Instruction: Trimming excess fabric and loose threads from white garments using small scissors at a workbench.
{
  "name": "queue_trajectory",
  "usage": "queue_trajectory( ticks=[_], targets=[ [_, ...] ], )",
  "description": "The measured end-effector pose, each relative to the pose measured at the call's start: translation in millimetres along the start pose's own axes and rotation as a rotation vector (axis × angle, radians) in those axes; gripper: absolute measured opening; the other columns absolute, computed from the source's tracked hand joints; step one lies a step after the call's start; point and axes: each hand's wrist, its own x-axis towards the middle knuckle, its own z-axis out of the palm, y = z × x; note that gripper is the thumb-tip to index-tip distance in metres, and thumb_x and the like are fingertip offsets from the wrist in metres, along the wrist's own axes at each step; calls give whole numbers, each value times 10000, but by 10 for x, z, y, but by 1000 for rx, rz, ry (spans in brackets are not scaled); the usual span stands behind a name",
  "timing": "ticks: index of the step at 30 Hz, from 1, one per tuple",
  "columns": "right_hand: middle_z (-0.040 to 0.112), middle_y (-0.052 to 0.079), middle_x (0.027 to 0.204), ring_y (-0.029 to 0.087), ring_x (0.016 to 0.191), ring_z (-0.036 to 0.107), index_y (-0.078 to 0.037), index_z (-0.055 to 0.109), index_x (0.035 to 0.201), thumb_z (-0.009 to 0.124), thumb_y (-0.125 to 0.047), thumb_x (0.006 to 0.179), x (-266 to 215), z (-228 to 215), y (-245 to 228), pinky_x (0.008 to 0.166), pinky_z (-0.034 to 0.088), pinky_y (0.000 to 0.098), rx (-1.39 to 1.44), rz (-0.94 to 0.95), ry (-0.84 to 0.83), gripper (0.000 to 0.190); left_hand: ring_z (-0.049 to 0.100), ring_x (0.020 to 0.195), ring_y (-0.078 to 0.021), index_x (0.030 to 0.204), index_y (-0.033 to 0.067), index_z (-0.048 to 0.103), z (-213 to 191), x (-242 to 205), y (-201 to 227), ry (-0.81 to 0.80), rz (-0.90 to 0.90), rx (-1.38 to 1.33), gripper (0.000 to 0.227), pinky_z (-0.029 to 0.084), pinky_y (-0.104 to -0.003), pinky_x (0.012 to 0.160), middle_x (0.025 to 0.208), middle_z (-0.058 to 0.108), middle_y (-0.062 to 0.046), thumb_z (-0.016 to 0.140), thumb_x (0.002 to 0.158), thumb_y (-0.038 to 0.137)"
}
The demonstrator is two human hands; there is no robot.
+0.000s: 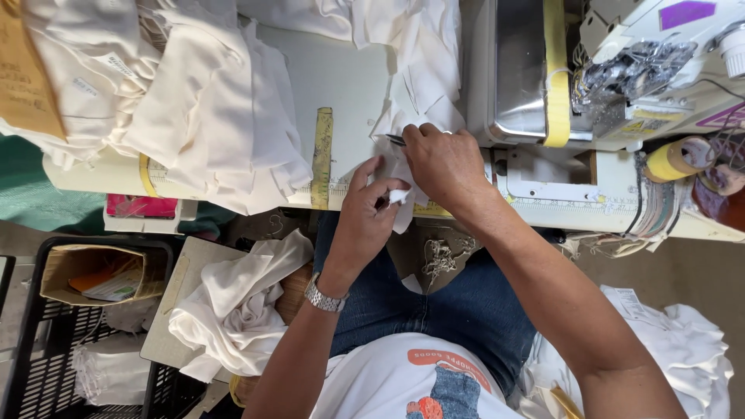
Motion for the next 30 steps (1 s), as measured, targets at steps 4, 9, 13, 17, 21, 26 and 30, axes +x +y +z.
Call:
queue_trajectory(
  ticks=[4, 9, 13, 17, 21, 26, 30],
  targets=[
    [720, 134, 839, 391, 664, 737, -61, 699, 1050, 632, -228, 1000, -8, -467, -58, 596, 529, 485, 341, -71, -28, 187, 688, 1047, -474, 1056, 38, 706, 19, 52, -91, 7, 6, -36, 151, 593, -549, 815, 1296, 550, -302, 627, 933, 3],
    [681, 185, 790, 456, 660, 686, -40, 676, 1043, 725, -195, 939, -221, -681, -83, 532, 526, 527, 604, -130, 140, 192, 660, 816, -212, 1119, 89, 710, -23, -114, -110, 27, 51, -126, 173, 530, -388, 728, 933, 668, -137, 609, 983, 52],
    [644, 76, 701, 315, 601, 669, -65, 686, 997, 718, -211, 966, -484, -777, -113, 583, 555, 396, 604, -210, 271, 153, 678, 1020, -374, 1521, 71, 365, 28, -215, -104, 33, 132, -129, 559, 551, -551, 836, 1110, 658, -206, 517, 997, -52],
    [649, 40, 703, 217, 571, 664, -56, 711, 999, 664, -180, 980, -753, -807, -193, 565, 561, 336, 613, -222, 271, 134, 708, 861, -350, 1473, 78, 459, 114, -141, -117, -14, 170, -32, 607, 581, -448, 699, 1018, 699, -181, 597, 909, -100],
    [627, 28, 675, 165, 523, 626, -38, 704, 1022, 584, -145, 1014, -952, -646, -42, 489, 521, 281, 674, -113, 270, 162, 626, 697, -161, 1290, 118, 712, 109, -238, -146, 33, 107, -49, 499, 539, -313, 590, 864, 652, -80, 647, 861, -129],
    [681, 74, 745, 267, 614, 700, -58, 707, 1004, 665, -172, 1008, -837, -662, 124, 581, 574, 364, 472, -30, 198, 121, 556, 670, -186, 1355, 124, 674, -9, -502, -171, 38, 81, -54, 585, 442, -325, 556, 832, 587, -98, 572, 849, -150],
    [733, 91, 776, 251, 605, 715, -75, 738, 1019, 701, -166, 961, -721, -678, -68, 617, 590, 371, 457, 61, -24, 114, 607, 765, -212, 1372, 136, 672, -21, -621, -256, 23, 82, -8, 596, 490, -344, 626, 922, 616, -103, 622, 842, -132]
  ],
)
